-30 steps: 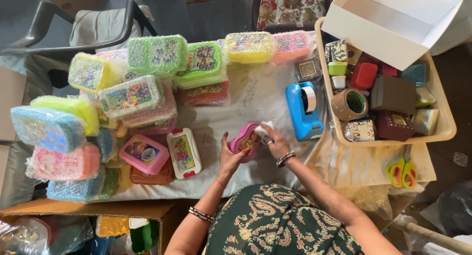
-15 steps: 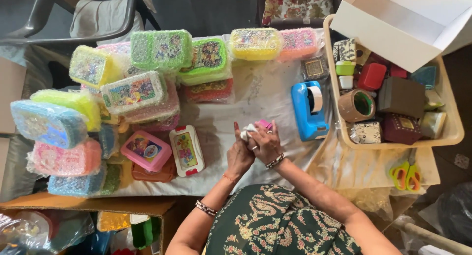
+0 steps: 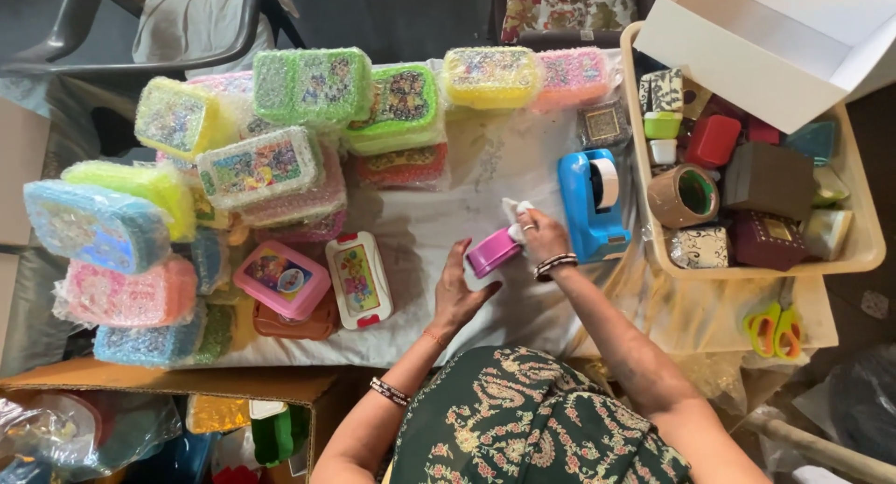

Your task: The recorder is wrapping plastic food containers with bubble wrap and organizing them.

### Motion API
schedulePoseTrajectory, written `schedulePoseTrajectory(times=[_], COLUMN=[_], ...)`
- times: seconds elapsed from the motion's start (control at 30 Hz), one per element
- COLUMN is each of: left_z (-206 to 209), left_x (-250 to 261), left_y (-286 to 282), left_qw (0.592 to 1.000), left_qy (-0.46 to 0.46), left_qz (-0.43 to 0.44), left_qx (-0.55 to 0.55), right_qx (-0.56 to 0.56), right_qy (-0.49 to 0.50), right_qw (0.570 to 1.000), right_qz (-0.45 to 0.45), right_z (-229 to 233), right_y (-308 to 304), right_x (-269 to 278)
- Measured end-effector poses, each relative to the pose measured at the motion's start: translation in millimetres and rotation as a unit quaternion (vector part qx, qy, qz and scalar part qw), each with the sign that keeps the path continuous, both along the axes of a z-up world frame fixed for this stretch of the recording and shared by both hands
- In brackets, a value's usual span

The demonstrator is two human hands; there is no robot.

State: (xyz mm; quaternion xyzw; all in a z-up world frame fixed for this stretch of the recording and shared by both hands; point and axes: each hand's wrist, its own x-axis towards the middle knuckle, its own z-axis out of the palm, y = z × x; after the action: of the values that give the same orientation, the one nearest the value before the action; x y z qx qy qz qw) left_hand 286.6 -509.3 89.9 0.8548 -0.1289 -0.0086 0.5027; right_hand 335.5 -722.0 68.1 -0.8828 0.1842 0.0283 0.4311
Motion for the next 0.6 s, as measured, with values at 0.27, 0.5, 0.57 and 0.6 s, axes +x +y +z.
schedulePoseTrajectory(times=[0.27, 0.5, 0.57, 0.6], left_z=[-55, -3, -8, -10], left_x=[6, 0, 0, 0], left_y=[-16, -11, -5, -2], left_qw=[0.986, 0.994, 0.996, 0.998], left_qy=[0.078, -0.008, -0.012, -0.015], left_qz=[-0.004, -0.019, -0.019, -0.019], left_qx=[0.149, 0.109, 0.084, 0.059], right_qx=[-0.093, -0.107, -0.079, -0.050], right_qy=[-0.231, -0.177, -0.105, -0.032], right_qw=[0.959, 0.968, 0.984, 0.993], right_qz=[0.132, 0.142, 0.122, 0.102], right_z=[39, -21, -41, -51], right_y=[65, 28, 15, 9], right_x=[-49, -15, -2, 5])
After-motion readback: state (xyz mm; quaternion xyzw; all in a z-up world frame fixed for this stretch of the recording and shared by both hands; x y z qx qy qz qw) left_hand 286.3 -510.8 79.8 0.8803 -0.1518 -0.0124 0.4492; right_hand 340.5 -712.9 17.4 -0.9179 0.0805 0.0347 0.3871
